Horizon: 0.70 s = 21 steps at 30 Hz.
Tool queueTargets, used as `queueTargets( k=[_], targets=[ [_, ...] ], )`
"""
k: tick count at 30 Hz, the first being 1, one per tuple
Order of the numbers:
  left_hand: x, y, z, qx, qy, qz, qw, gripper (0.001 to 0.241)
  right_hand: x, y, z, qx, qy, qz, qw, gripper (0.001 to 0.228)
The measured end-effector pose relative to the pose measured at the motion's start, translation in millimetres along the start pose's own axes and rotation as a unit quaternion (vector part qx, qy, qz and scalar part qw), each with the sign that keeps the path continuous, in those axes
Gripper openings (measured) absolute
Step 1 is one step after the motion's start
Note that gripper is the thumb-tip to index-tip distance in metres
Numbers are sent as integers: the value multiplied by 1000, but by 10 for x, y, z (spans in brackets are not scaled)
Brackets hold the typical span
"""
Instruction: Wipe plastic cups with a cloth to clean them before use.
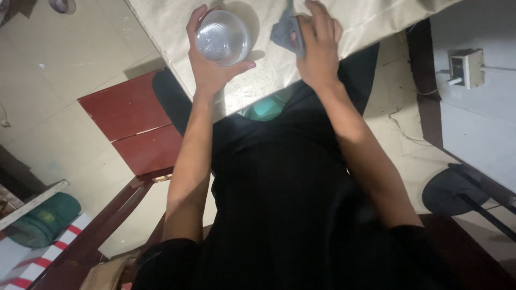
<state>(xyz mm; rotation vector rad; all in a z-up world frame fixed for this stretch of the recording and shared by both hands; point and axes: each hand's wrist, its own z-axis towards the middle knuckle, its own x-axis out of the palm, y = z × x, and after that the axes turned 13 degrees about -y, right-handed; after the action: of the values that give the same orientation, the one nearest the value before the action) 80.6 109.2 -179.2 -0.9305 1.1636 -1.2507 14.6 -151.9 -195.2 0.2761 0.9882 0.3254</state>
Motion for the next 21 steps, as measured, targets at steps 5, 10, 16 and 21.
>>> queueTargets(
  k=[5, 10, 16, 21],
  targets=[
    [-8, 117, -41, 32, -21, 38, 999, 118, 167, -5, -83, -8, 0, -24, 1000, 47],
    [29, 175, -38, -1, -49, 35, 998, 105, 161, -17, -105, 3, -20, -14, 1000, 42],
    [-39, 72, -9, 40, -36, 43, 998, 104, 212, -38, -138, -4, -29, -23, 999, 42],
    [-68, 4, -64, 29, -38, 34, 998, 109, 168, -3, -112, 14, -3, -20, 1000, 42]
  ],
)
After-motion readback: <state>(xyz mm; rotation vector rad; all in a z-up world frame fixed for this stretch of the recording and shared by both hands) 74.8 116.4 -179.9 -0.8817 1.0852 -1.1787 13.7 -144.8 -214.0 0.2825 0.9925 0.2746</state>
